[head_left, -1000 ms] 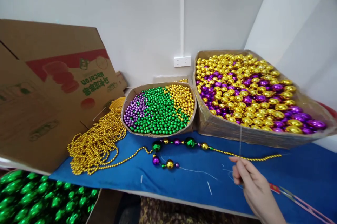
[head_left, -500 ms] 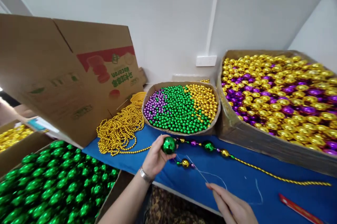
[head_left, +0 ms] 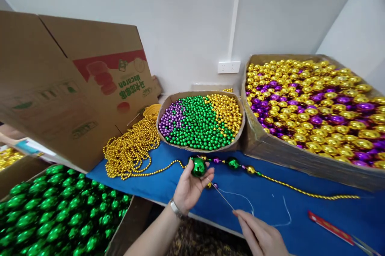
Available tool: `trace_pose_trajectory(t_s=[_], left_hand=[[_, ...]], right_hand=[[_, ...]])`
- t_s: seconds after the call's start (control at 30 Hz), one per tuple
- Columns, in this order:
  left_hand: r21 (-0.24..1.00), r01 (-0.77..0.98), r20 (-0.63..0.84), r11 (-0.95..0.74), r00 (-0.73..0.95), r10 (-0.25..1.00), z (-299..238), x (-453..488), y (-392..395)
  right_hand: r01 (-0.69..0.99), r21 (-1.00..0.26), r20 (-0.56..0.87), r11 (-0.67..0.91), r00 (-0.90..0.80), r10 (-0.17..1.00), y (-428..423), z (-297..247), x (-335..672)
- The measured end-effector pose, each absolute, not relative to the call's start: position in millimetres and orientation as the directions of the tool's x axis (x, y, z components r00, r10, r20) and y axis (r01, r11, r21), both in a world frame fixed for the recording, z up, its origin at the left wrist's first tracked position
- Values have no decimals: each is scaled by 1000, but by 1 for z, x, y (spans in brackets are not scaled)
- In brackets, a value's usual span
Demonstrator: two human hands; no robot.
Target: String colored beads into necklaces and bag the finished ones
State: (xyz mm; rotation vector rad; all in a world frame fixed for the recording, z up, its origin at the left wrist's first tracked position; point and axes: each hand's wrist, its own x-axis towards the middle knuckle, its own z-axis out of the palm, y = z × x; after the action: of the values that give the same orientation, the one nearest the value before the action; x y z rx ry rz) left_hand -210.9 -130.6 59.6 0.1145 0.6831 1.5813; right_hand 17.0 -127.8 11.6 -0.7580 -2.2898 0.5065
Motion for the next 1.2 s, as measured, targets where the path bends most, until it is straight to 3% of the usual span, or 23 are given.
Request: trace_pose_trajectory(t_s=[0.3, 0.8, 1.07, 1.2], left_hand=[[412, -909, -414, 56, -132, 901, 64, -200, -128], [429, -903, -394, 9, -177, 902, 57, -194, -131], [560, -829, -174, -21, -142, 975, 51, -171, -147], [580, -814, -167, 17, -98, 981, 49, -169, -149]], right_hand=[[393, -427, 525, 814, -626, 577, -128, 11, 15], [408, -422, 504, 810, -637, 583, -129, 15, 13], [425, -466, 547, 776, -550, 631, -130, 9, 4], [387, -545, 507, 743, -554, 661, -129, 9, 5]])
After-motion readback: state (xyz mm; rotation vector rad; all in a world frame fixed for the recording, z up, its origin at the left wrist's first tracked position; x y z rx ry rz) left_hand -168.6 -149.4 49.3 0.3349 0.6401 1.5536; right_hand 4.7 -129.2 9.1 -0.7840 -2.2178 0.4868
